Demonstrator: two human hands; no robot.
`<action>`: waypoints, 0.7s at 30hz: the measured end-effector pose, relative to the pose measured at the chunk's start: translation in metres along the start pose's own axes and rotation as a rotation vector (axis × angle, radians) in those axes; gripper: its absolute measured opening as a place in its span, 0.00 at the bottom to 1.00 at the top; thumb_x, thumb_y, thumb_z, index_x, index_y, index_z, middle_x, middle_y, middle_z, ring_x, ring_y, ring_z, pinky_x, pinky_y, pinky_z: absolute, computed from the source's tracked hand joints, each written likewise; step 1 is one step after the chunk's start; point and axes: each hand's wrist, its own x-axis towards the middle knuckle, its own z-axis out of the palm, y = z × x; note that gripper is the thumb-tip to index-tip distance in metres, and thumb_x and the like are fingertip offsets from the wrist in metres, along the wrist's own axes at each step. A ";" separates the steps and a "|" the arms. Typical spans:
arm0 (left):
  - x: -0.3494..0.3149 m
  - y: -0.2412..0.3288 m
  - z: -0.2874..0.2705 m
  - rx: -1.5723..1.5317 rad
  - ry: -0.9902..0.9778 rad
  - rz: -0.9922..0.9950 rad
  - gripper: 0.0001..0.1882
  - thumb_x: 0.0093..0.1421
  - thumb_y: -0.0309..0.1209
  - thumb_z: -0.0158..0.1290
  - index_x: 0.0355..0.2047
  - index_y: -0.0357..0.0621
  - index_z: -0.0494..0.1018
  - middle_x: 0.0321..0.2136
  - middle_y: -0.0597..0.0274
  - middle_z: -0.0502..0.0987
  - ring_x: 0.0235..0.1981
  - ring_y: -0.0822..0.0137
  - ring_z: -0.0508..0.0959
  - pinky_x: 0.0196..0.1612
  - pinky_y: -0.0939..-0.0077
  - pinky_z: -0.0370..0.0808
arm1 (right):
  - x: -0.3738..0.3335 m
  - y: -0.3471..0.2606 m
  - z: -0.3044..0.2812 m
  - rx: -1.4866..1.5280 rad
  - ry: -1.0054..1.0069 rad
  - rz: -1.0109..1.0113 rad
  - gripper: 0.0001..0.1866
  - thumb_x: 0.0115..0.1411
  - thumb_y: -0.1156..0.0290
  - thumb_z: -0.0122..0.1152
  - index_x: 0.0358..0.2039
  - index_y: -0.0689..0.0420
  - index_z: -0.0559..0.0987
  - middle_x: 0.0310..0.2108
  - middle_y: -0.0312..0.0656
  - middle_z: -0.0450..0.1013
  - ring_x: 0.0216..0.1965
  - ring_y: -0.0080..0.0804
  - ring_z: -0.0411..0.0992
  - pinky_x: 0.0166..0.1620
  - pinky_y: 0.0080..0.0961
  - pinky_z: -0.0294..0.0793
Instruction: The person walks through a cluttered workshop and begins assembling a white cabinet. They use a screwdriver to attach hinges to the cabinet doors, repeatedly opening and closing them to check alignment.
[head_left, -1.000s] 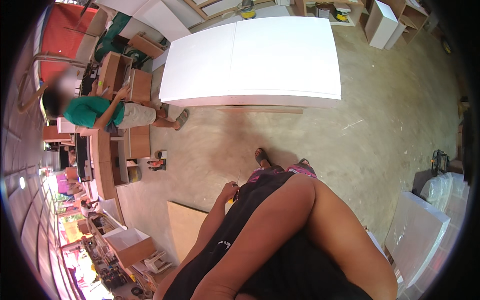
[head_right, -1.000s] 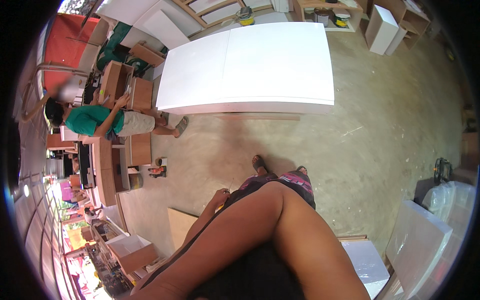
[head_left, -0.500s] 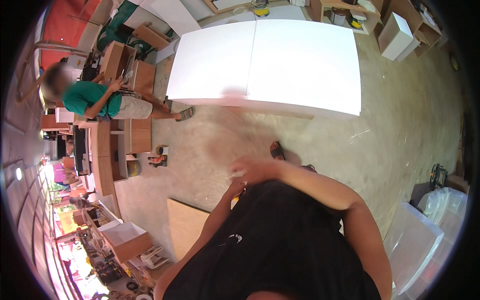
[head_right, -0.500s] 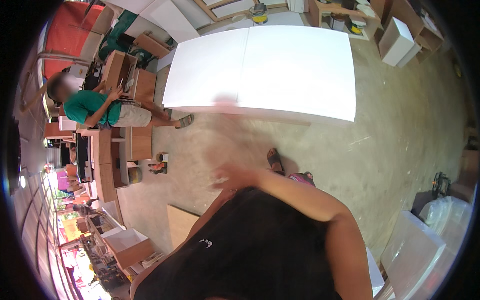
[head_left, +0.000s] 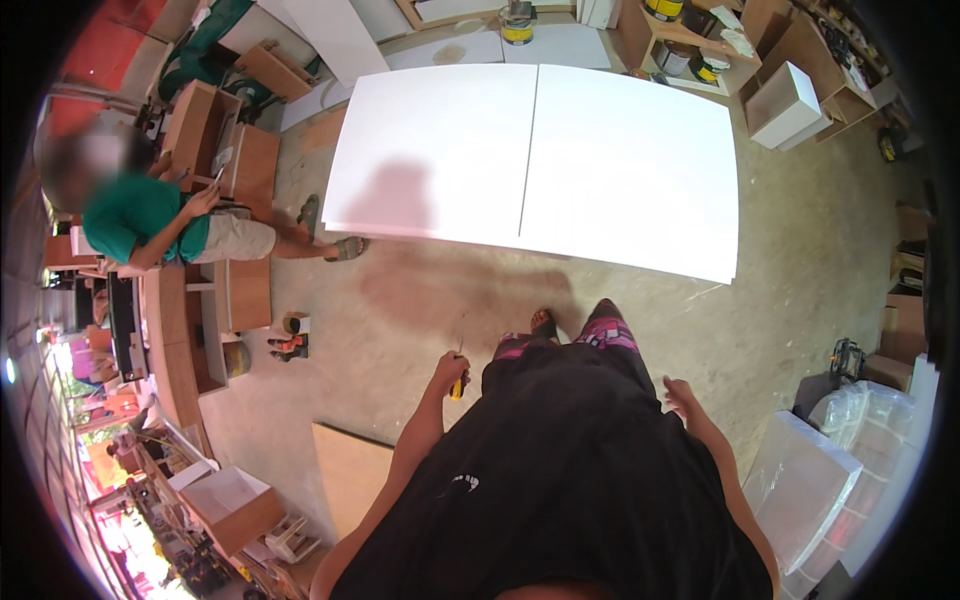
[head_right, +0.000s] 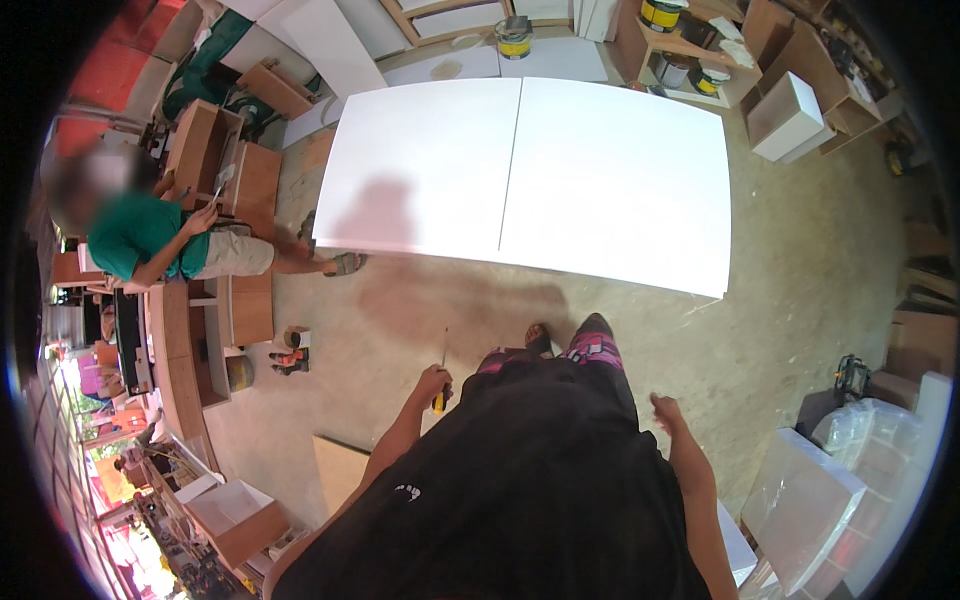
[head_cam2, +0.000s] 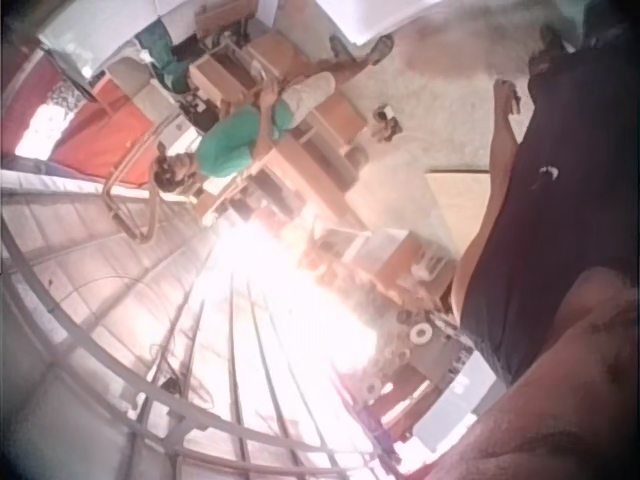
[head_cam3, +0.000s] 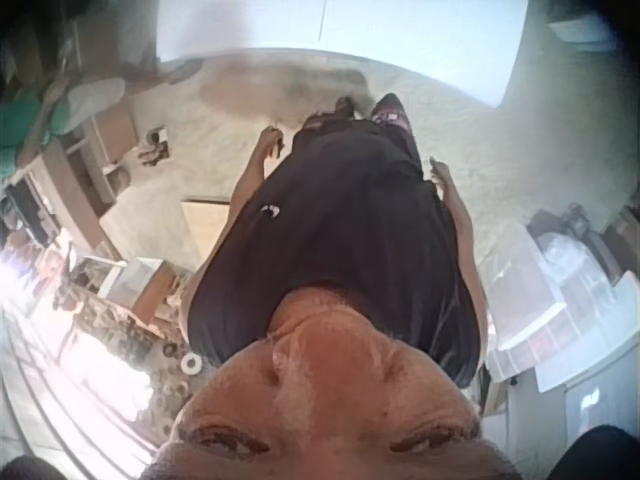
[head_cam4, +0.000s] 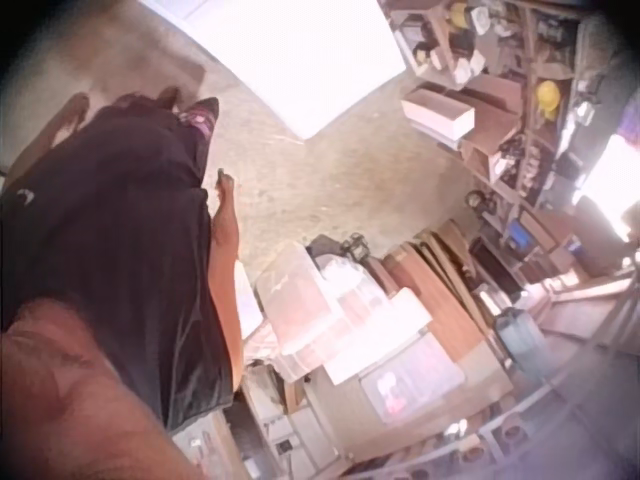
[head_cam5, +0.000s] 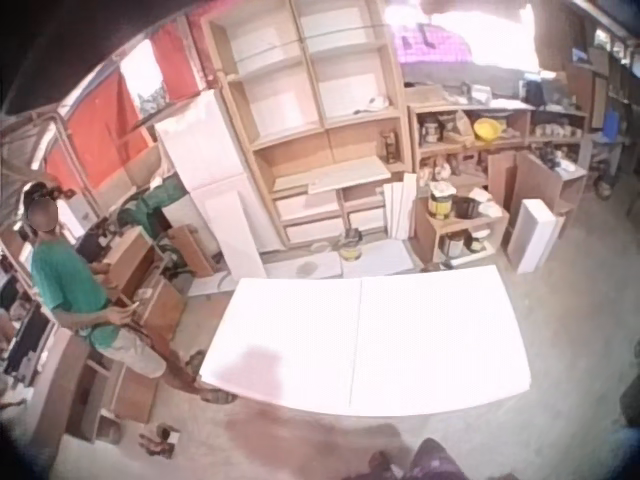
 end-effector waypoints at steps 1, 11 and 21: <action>0.003 -0.001 -0.006 0.002 0.016 -0.003 0.10 0.53 0.29 0.53 0.32 0.36 0.67 0.18 0.57 0.71 0.15 0.64 0.73 0.18 0.69 0.72 | -0.022 -0.038 0.009 0.128 -0.061 0.018 0.31 0.58 0.39 0.49 0.43 0.55 0.77 0.31 0.42 0.76 0.29 0.40 0.73 0.33 0.36 0.68; -0.002 0.033 0.015 -0.078 0.061 0.013 0.14 0.54 0.36 0.60 0.25 0.40 0.69 0.14 0.64 0.68 0.14 0.70 0.72 0.18 0.74 0.70 | -0.082 -0.319 0.030 -0.557 -0.425 -0.746 0.29 0.63 0.46 0.49 0.50 0.58 0.74 0.43 0.44 0.75 0.45 0.32 0.72 0.48 0.29 0.70; -0.014 0.030 0.023 -0.285 0.277 0.034 0.13 0.56 0.35 0.58 0.25 0.39 0.70 0.13 0.64 0.69 0.12 0.71 0.70 0.17 0.74 0.70 | -0.067 -0.612 0.034 -0.363 -0.063 -1.256 0.10 0.61 0.65 0.54 0.37 0.57 0.76 0.26 0.36 0.73 0.30 0.23 0.71 0.36 0.22 0.71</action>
